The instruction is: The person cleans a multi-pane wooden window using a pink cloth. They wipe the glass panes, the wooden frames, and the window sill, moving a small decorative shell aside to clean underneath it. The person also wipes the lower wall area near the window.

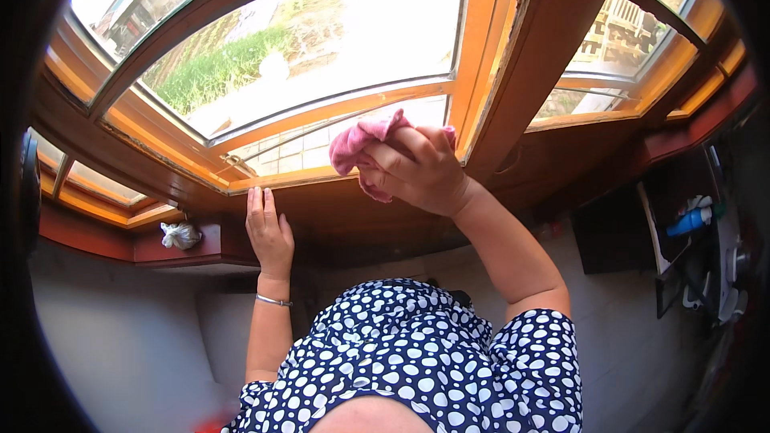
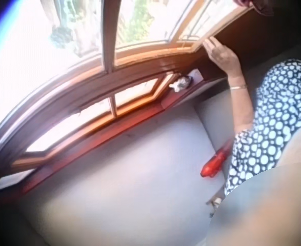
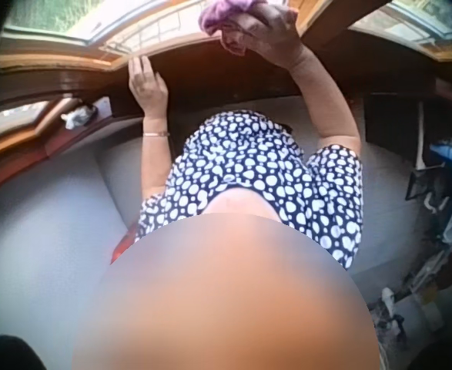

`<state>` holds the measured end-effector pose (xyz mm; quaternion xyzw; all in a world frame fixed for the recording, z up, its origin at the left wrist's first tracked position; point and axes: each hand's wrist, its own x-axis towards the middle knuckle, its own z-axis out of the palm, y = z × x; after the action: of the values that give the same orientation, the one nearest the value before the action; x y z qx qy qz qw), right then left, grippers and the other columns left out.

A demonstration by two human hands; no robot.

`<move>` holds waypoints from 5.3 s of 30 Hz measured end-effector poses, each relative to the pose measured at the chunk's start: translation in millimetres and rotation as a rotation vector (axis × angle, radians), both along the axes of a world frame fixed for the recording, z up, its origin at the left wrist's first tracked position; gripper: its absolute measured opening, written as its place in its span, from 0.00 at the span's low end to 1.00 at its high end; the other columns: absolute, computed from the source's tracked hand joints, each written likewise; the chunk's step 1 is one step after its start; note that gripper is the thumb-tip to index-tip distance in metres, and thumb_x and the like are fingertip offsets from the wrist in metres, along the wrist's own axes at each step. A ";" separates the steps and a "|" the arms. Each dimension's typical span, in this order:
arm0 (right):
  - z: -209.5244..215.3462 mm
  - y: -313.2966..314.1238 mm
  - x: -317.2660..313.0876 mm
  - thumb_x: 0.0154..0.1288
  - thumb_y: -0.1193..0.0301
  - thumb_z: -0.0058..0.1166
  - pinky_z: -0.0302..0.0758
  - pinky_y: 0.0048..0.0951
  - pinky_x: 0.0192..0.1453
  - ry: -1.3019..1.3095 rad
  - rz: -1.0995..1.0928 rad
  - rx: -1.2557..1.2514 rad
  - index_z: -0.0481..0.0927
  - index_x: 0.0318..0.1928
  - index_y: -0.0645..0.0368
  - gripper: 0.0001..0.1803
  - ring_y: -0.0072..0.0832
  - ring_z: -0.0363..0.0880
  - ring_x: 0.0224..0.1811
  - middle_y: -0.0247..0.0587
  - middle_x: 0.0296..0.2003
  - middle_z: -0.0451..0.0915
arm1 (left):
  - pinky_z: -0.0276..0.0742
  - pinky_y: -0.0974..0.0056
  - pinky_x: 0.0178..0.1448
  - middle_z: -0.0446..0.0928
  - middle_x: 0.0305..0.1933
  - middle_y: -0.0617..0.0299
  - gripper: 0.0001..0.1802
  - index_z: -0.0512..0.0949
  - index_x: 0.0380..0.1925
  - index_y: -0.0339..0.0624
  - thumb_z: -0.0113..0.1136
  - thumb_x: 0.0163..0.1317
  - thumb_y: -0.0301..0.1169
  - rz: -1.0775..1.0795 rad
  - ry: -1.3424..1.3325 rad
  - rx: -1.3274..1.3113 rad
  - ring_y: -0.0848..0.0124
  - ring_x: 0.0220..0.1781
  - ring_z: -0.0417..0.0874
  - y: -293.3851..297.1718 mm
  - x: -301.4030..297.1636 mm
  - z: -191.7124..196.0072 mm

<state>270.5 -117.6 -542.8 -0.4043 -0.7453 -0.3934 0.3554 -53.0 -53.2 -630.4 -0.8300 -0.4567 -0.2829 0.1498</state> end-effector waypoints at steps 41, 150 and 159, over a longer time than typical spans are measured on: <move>-14.9 -29.4 5.2 0.55 0.83 0.64 0.70 0.44 0.59 0.337 -0.408 0.063 0.75 0.56 0.45 0.29 0.48 0.71 0.56 0.46 0.55 0.70 | 0.65 0.53 0.73 0.62 0.74 0.46 0.35 0.64 0.71 0.34 0.62 0.63 0.24 -0.059 0.074 0.021 0.50 0.78 0.61 7.1 -9.9 -2.0; -1.6 54.7 -114.0 0.51 0.65 0.71 0.75 0.35 0.52 0.094 -0.116 -0.054 0.87 0.45 0.28 0.20 0.35 0.73 0.59 0.25 0.56 0.73 | 0.70 0.57 0.69 0.64 0.73 0.53 0.31 0.69 0.67 0.42 0.60 0.62 0.23 -0.317 -0.022 0.064 0.56 0.77 0.62 30.1 -40.3 -15.9; -71.7 23.7 -116.7 0.56 0.65 0.66 0.70 0.37 0.58 0.039 -0.270 -0.205 0.83 0.50 0.26 0.20 0.34 0.67 0.64 0.25 0.58 0.71 | 0.59 0.48 0.78 0.60 0.76 0.46 0.36 0.64 0.72 0.40 0.62 0.63 0.25 -0.216 -0.279 0.073 0.48 0.78 0.59 38.0 -82.5 -12.0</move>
<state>153.8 -93.9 -614.6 -0.5424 -0.7133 -0.3517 0.2708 -135.5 -15.2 -642.4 -0.8211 -0.3705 -0.4261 0.0838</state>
